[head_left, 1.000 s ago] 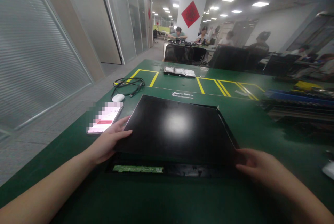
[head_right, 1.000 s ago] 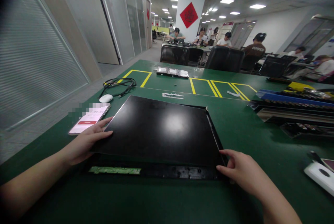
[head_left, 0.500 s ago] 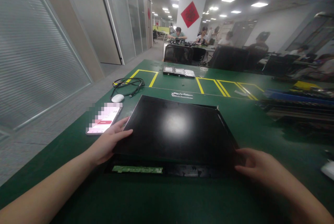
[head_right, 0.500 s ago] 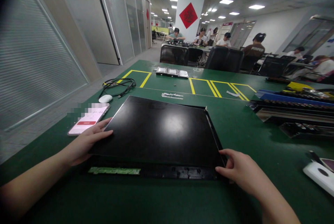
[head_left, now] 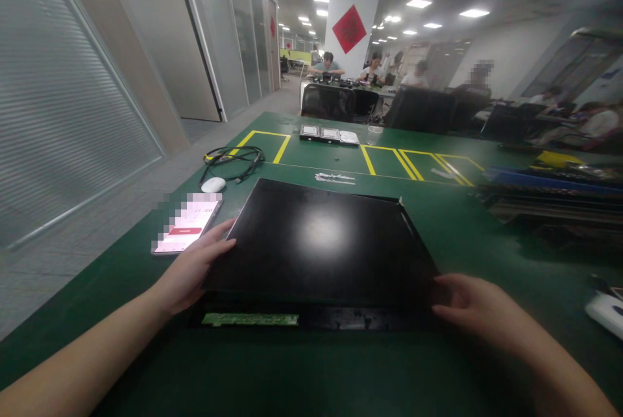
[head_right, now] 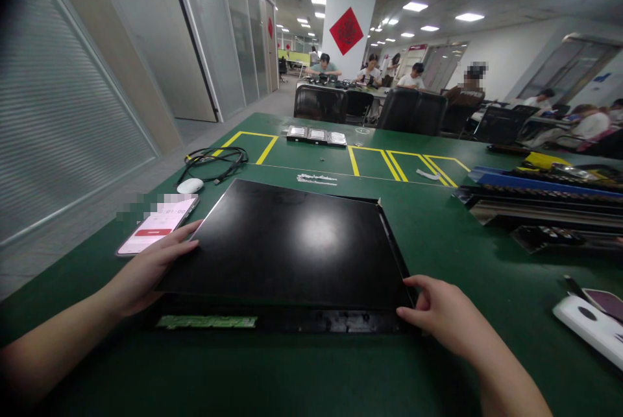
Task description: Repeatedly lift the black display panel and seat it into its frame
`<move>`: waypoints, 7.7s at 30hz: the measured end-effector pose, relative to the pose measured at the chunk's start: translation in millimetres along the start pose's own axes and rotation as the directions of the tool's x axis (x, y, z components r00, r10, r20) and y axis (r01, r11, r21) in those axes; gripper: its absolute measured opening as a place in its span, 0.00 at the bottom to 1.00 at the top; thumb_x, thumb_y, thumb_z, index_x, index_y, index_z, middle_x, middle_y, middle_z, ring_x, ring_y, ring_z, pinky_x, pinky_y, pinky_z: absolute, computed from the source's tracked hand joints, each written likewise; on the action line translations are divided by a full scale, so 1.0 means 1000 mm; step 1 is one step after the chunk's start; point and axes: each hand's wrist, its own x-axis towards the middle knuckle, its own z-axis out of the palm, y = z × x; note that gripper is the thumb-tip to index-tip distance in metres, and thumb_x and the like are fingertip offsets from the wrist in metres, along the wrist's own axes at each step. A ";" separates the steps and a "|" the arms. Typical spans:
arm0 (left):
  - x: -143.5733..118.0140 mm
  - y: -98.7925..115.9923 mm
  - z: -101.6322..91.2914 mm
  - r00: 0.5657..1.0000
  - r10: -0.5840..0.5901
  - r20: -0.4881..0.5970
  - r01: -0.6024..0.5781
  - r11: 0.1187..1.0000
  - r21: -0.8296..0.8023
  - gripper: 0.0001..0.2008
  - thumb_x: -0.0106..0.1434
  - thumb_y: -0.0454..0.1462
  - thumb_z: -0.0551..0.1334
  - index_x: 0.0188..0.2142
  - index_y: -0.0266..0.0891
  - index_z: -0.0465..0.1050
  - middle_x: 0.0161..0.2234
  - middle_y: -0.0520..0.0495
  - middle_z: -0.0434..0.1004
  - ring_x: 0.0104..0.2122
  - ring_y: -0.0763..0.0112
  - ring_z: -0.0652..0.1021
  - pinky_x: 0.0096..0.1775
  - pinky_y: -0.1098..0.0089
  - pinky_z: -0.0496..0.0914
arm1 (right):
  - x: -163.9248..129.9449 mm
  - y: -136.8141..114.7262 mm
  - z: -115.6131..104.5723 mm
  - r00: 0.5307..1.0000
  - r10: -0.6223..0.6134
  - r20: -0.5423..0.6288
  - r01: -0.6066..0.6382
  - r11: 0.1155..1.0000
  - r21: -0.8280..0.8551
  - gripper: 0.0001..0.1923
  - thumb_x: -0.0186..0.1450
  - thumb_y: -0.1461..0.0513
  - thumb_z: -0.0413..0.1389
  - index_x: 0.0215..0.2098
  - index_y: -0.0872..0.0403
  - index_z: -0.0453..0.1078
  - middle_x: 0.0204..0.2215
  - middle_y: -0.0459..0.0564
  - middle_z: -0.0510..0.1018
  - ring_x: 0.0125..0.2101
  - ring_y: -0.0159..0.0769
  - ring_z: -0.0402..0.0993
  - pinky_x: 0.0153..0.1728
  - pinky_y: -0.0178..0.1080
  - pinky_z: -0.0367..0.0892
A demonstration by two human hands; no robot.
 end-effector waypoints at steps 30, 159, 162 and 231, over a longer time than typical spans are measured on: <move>-0.007 -0.002 0.015 0.995 0.041 -0.092 -0.041 0.999 0.010 0.32 0.62 0.26 0.61 0.65 0.37 0.64 0.39 0.41 0.88 0.31 0.58 0.87 0.26 0.69 0.79 | 0.005 0.011 0.004 1.000 0.007 -0.009 -0.006 0.996 0.089 0.31 0.58 0.46 0.54 0.52 0.56 0.71 0.27 0.51 0.82 0.28 0.44 0.79 0.30 0.42 0.69; -0.007 -0.002 -0.025 0.898 0.216 0.384 -0.343 -0.207 0.916 0.28 0.65 0.38 0.49 0.58 0.26 0.74 0.61 0.28 0.72 0.57 0.41 0.75 0.55 0.47 0.71 | 0.039 0.033 0.032 0.912 -0.207 -0.355 0.166 0.976 -0.143 0.34 0.63 0.47 0.48 0.57 0.61 0.73 0.58 0.64 0.74 0.59 0.54 0.69 0.61 0.55 0.63; -0.006 -0.004 -0.025 0.891 0.224 0.395 -0.350 -0.216 0.912 0.27 0.63 0.35 0.51 0.57 0.26 0.75 0.60 0.27 0.73 0.56 0.41 0.76 0.53 0.48 0.72 | 0.043 0.039 0.035 0.910 -0.235 -0.341 0.185 0.967 -0.173 0.33 0.64 0.48 0.48 0.57 0.62 0.73 0.59 0.64 0.73 0.59 0.54 0.69 0.61 0.55 0.63; -0.006 0.005 -0.007 0.982 -0.183 0.036 0.185 0.982 -0.036 0.42 0.56 0.35 0.73 0.67 0.51 0.59 0.40 0.44 0.87 0.36 0.50 0.86 0.37 0.56 0.81 | 0.061 0.045 0.040 0.831 -0.220 -0.510 0.222 0.973 -0.058 0.19 0.61 0.61 0.47 0.42 0.54 0.77 0.47 0.59 0.80 0.49 0.48 0.76 0.55 0.53 0.69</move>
